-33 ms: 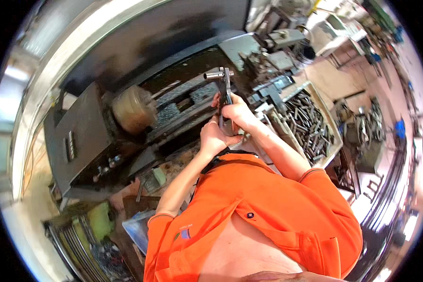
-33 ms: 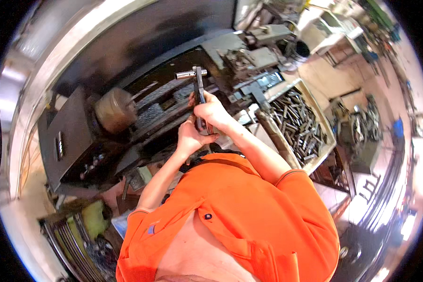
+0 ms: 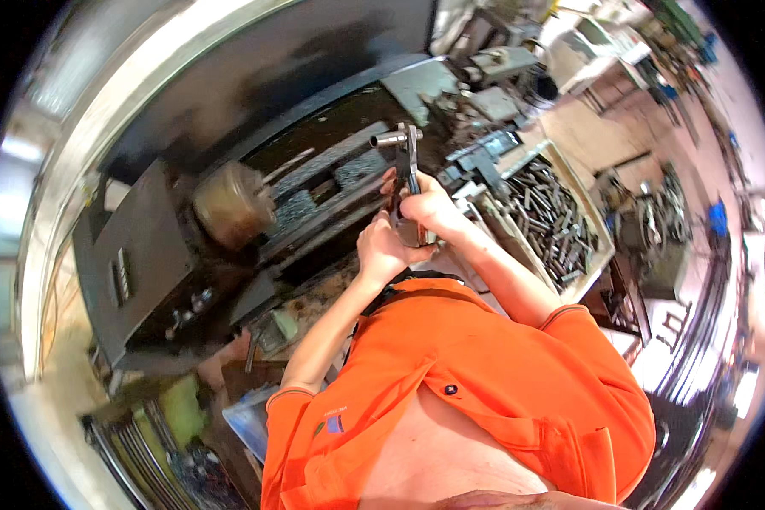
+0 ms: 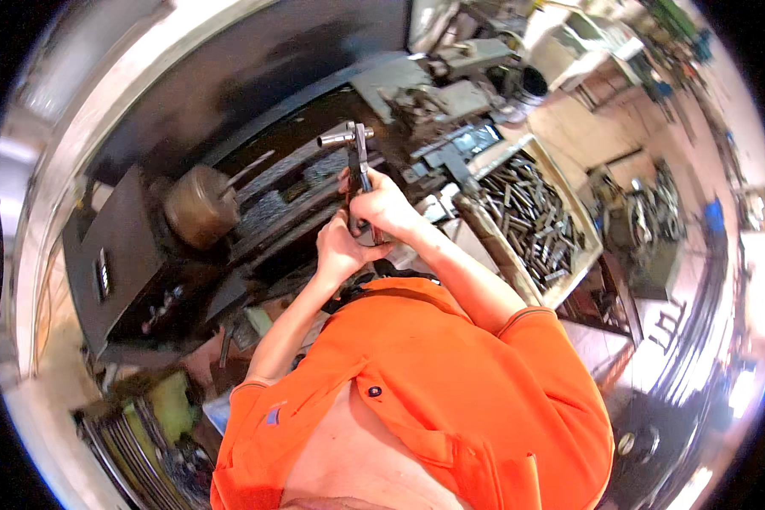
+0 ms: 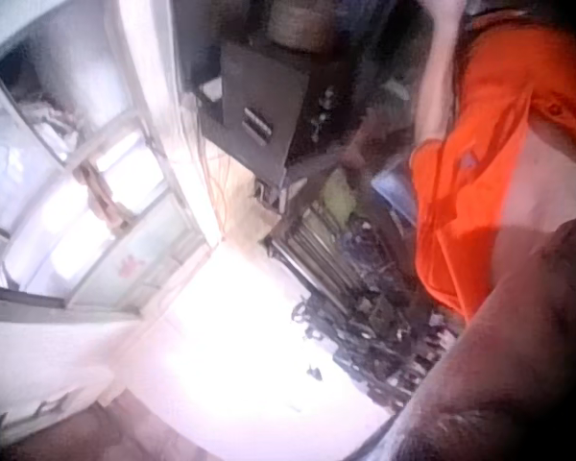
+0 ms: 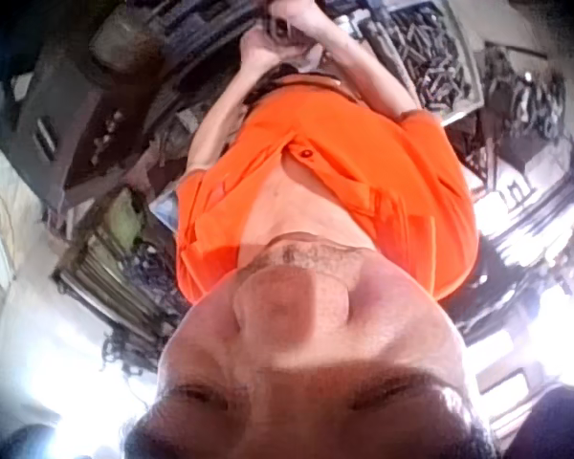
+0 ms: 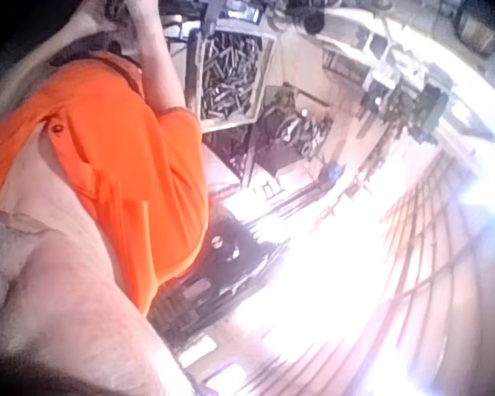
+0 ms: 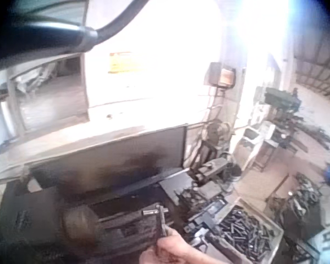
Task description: The person repeatedly picks up metal rods from a blue bin, measures them with a caliper, and places them into a machine. The person then removes the rods from the machine and returns them to the bin.
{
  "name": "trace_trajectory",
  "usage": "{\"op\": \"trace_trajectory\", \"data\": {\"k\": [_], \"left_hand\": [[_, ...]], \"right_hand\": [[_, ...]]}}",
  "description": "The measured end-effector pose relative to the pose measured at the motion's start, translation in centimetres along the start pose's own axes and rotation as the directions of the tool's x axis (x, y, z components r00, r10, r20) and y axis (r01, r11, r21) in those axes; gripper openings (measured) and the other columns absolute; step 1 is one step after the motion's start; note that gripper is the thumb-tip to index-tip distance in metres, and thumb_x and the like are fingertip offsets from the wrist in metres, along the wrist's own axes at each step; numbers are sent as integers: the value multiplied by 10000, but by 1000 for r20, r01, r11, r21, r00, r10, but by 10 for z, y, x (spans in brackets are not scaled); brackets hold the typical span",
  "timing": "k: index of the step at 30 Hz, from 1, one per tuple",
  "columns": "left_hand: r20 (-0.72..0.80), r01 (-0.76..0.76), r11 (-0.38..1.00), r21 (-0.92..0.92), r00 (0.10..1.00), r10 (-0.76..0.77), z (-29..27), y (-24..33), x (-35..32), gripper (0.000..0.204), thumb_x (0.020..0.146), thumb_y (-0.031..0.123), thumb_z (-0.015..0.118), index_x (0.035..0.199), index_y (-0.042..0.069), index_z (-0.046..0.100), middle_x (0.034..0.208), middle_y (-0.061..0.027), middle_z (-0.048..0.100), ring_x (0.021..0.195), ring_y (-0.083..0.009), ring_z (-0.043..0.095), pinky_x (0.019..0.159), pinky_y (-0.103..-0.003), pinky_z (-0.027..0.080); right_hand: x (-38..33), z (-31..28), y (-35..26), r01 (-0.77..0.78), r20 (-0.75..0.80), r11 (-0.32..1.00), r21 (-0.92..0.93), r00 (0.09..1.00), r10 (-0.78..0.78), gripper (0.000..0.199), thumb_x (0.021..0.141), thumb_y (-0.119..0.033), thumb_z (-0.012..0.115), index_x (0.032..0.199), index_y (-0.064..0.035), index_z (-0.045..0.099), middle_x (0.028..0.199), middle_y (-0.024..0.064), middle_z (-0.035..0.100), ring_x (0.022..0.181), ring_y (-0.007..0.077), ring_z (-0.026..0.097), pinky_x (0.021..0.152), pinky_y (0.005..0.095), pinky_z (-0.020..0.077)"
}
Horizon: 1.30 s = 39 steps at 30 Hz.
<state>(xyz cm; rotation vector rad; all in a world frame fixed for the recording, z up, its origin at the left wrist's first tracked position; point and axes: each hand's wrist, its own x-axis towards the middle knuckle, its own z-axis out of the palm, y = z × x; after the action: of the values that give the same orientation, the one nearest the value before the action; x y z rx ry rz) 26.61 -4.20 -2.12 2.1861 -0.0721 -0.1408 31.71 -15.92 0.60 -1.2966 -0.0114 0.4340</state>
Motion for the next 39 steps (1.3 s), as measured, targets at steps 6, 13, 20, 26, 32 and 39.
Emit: {"op": "trace_trajectory", "data": {"k": [6, 13, 20, 26, 32, 39], "left_hand": [[-55, -264, 937, 228, 958, 283, 48, 26, -14, 931, 425, 435, 804, 1145, -20, 429, 950, -161, 536, 882, -324, 553, 736, -374, 462], [-51, -505, 824, 258, 844, 534, 85, 51, -29, 961, 378, 313, 829, 1156, -65, 409, 952, -170, 512, 889, -337, 529, 722, -392, 459], [308, -506, 840, 198, 846, 436, 128, 96, -40, 827, 520, 376, 783, 1188, 16, 454, 976, -156, 552, 899, -326, 552, 754, -392, 458], [393, -219, 975, 42, 901, 185, 159, 110, -44, 470, 705, 225, 685, 1096, 7, 543, 805, -118, 610, 671, -234, 601, 613, -312, 478], [134, 171, 983, 60, 975, -178, 133, 68, -73, 400, 750, 185, 671, 1074, -27, 570, 716, -119, 622, 611, -104, 550, 578, -264, 450], [-191, 266, 953, -144, 938, -290, 125, 20, -141, 386, 699, 169, 601, 1040, -10, 587, 951, -191, 623, 868, -293, 616, 740, -329, 480]], "right_hand": [[-56, -53, 18, 257, -164, 931, 258, 962, -220, 453, 601, 47, 490, 1052, 15, 525, 943, 141, 620, 877, 226, 599, 811, 345, 472], [-111, -92, 20, 428, -315, 845, 319, 889, -332, 332, 619, 10, 488, 946, -9, 542, 915, 142, 622, 715, 168, 541, 682, 303, 421], [-158, -164, 74, 293, -454, 704, 647, 889, 48, 235, 803, -154, 413, 984, -38, 508, 942, 180, 616, 404, 64, 300, 378, 205, 278], [-205, -281, 99, 78, -386, 565, 821, 805, 450, 235, 809, -118, 315, 928, 11, 472, 946, 221, 592, 374, 48, 253, 353, 191, 243], [-209, -380, 95, 163, -421, 518, 840, 798, 432, 340, 863, -210, 275, 994, 41, 464, 1003, 250, 575, 391, 54, 288, 349, 205, 258], [-198, -317, 129, -231, -58, 548, 804, 887, 459, 453, 912, -294, 301, 1167, 61, 421, 1133, 235, 519, 454, 75, 325, 422, 207, 299]]}}
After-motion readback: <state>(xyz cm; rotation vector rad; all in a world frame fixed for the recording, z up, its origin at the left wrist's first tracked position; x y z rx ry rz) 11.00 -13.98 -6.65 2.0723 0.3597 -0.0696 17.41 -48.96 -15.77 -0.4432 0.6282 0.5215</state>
